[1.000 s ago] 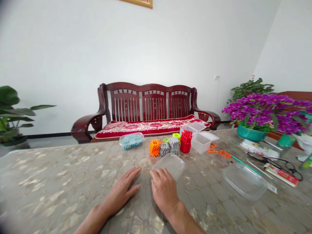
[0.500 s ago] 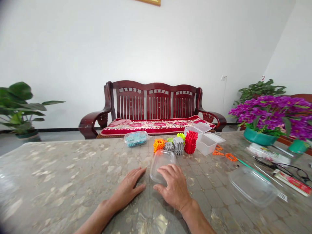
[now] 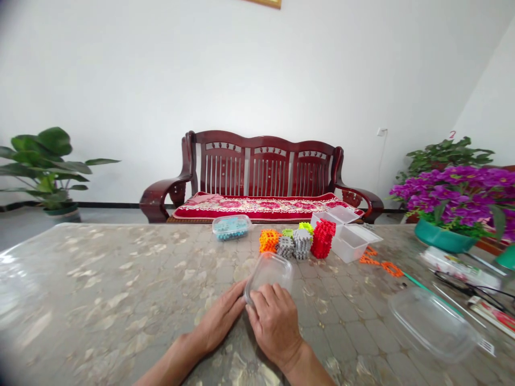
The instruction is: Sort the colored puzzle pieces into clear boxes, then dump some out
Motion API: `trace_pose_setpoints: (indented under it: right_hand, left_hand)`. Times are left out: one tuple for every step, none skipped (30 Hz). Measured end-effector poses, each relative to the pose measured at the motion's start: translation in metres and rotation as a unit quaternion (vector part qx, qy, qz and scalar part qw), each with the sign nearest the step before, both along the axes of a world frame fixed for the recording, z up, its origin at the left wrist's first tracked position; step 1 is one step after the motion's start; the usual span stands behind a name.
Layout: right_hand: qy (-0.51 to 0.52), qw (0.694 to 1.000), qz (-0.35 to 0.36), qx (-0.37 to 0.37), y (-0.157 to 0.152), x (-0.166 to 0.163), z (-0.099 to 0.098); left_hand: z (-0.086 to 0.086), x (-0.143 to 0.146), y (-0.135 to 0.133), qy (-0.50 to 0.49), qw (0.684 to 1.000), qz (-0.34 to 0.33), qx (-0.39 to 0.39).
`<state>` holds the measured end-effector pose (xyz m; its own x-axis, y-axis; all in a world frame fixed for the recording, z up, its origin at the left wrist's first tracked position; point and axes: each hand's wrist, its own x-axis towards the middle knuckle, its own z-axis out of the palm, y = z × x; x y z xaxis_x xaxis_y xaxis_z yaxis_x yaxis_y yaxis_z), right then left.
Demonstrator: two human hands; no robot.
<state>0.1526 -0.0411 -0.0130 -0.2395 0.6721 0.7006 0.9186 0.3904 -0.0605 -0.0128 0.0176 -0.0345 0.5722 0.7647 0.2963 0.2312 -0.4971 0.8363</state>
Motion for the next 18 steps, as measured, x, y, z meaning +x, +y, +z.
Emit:
trace_pose_setpoints:
  right_hand:
    - [0.002,1.0,-0.002,0.003,-0.001,-0.002,0.001]
    - [0.002,1.0,-0.003,0.007,-0.001,-0.003,0.001]
    - [0.002,1.0,-0.003,0.011,-0.001,-0.004,0.002]
    - [0.0,1.0,-0.002,0.015,-0.001,-0.004,0.002]
    - [-0.001,1.0,0.0,0.02,0.0,-0.005,0.003]
    - [-0.001,1.0,0.003,0.024,0.0,-0.005,0.004]
    - [0.001,1.0,0.008,0.027,0.0,-0.005,0.004]
    - [0.004,1.0,0.013,0.028,0.0,-0.005,0.004]
    - [0.01,0.999,0.02,0.028,0.0,-0.005,0.004]
    - [0.017,0.999,0.028,0.027,0.0,-0.004,0.004]
    - [0.023,0.999,0.037,0.028,0.0,-0.004,0.003]
    - [0.029,0.998,0.048,0.03,-0.001,-0.004,0.002]
    - [0.032,0.997,0.06,0.035,-0.001,-0.003,0.0]
    - [0.034,0.996,0.075,0.041,-0.001,-0.002,-0.001]
    - [0.035,0.994,0.09,0.047,-0.002,-0.001,-0.002]
    - [0.036,0.993,0.105,0.051,-0.002,0.0,-0.004]
    - [0.04,0.991,0.12,0.052,-0.002,0.001,-0.004]
    - [0.047,0.989,0.134,0.047,-0.002,0.003,-0.004]
  left_hand:
    - [0.0,0.0,-0.001,-0.021,1.0,-0.006,-0.012]
    - [0.0,0.001,-0.002,-0.04,0.999,-0.01,-0.021]
    - [-0.001,0.002,-0.003,-0.055,0.998,-0.013,-0.031]
    - [-0.002,0.002,-0.004,-0.066,0.997,-0.015,-0.04]
    - [-0.003,0.003,-0.004,-0.075,0.996,-0.013,-0.05]
    - [-0.004,0.004,-0.005,-0.082,0.995,-0.012,-0.061]
    - [-0.005,0.004,-0.005,-0.087,0.994,-0.01,-0.071]
    - [-0.006,0.004,-0.005,-0.09,0.992,-0.006,-0.083]
    - [-0.006,0.004,-0.006,-0.094,0.991,-0.001,-0.096]
    - [-0.005,0.004,-0.006,-0.099,0.989,0.005,-0.11]
    - [-0.004,0.004,-0.007,-0.107,0.986,0.013,-0.124]
    - [-0.002,0.004,-0.007,-0.12,0.983,0.022,-0.14]
    - [0.0,0.004,-0.007,-0.141,0.977,0.027,-0.16]
    - [0.002,0.004,-0.006,-0.169,0.967,0.029,-0.188]
    - [0.004,0.004,-0.005,-0.202,0.953,0.029,-0.223]
    - [0.005,0.004,-0.003,-0.236,0.935,0.027,-0.262]
    - [0.006,0.004,0.0,-0.269,0.915,0.027,-0.3]
    - [0.007,0.003,0.004,-0.298,0.895,0.03,-0.331]
